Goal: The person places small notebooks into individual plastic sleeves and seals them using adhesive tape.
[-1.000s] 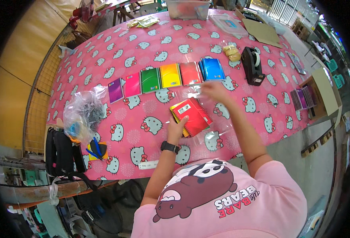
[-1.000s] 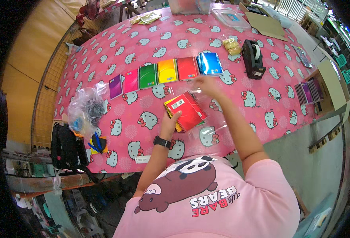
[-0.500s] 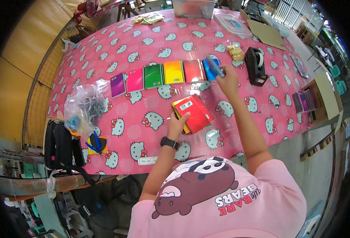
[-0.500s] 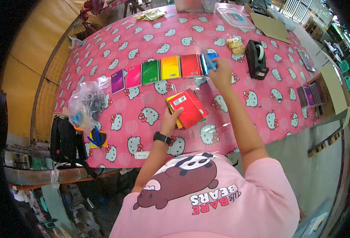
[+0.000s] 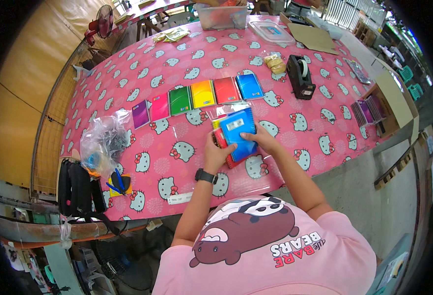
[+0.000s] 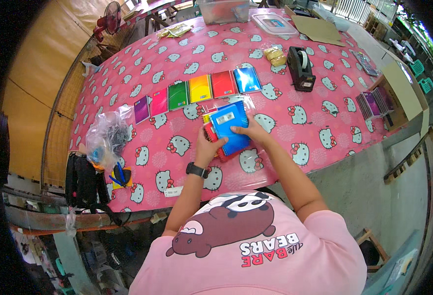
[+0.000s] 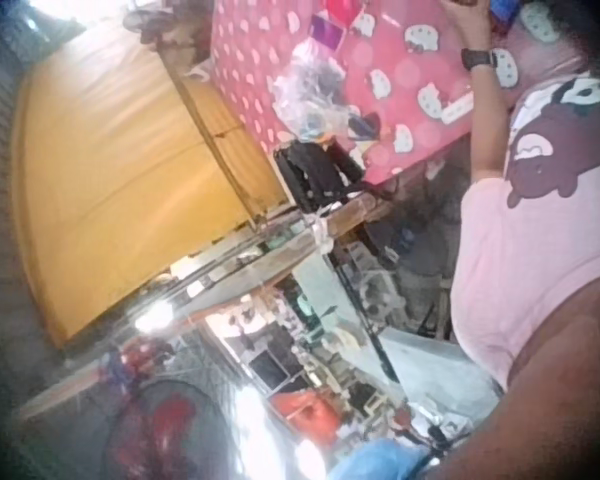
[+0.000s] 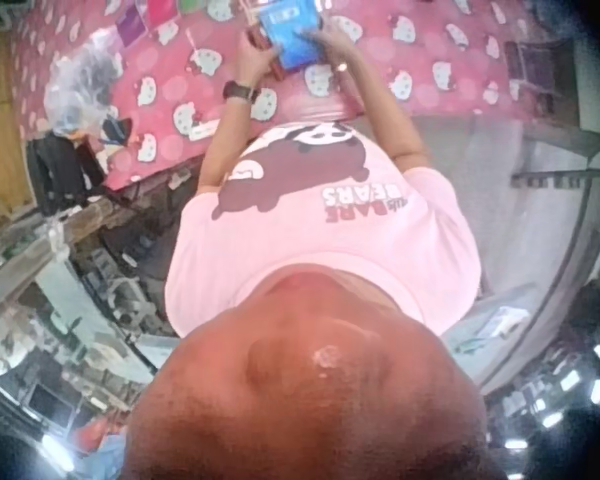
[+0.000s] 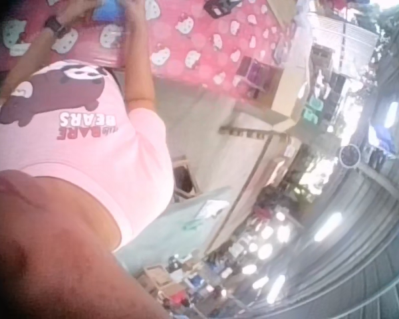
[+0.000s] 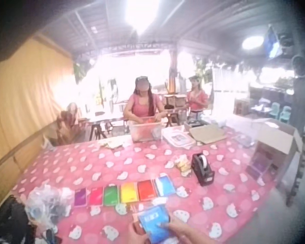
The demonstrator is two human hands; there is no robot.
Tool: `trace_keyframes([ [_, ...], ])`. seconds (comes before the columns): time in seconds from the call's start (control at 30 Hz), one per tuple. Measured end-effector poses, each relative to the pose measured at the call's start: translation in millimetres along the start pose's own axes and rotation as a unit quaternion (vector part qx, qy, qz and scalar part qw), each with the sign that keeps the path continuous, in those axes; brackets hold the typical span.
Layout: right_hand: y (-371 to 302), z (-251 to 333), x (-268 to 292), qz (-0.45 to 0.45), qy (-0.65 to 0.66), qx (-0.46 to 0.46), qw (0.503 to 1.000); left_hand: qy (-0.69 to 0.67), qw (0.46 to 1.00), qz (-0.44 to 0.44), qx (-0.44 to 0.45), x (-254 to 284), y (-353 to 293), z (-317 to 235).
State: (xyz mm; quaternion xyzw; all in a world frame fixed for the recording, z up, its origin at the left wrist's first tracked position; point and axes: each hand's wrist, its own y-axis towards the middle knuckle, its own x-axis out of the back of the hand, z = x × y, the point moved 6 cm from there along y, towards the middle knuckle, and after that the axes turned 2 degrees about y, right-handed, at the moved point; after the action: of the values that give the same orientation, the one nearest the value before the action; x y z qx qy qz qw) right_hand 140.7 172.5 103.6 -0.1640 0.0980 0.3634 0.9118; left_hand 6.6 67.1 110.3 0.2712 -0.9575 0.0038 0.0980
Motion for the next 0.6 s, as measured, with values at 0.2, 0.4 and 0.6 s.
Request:
trace_keyframes([
  [0.2, -28.7, 9.8, -4.2, 0.074, -0.117, 0.091, 0.986, -0.125, 0.984, 0.101, -0.081, 4.6, -18.9, -20.3],
  [0.4, -14.9, -13.2, -27.6, 0.084, -0.111, 0.126, 0.982, -0.143, 0.985, 0.054, -0.08, -4.9, -23.9, 4.6],
  [0.6, 2.9, -33.0, -8.5, 0.104, -0.148, 0.145, 0.973, -0.111, 0.989, 0.075, -0.057, 0.5, -23.8, 4.9],
])
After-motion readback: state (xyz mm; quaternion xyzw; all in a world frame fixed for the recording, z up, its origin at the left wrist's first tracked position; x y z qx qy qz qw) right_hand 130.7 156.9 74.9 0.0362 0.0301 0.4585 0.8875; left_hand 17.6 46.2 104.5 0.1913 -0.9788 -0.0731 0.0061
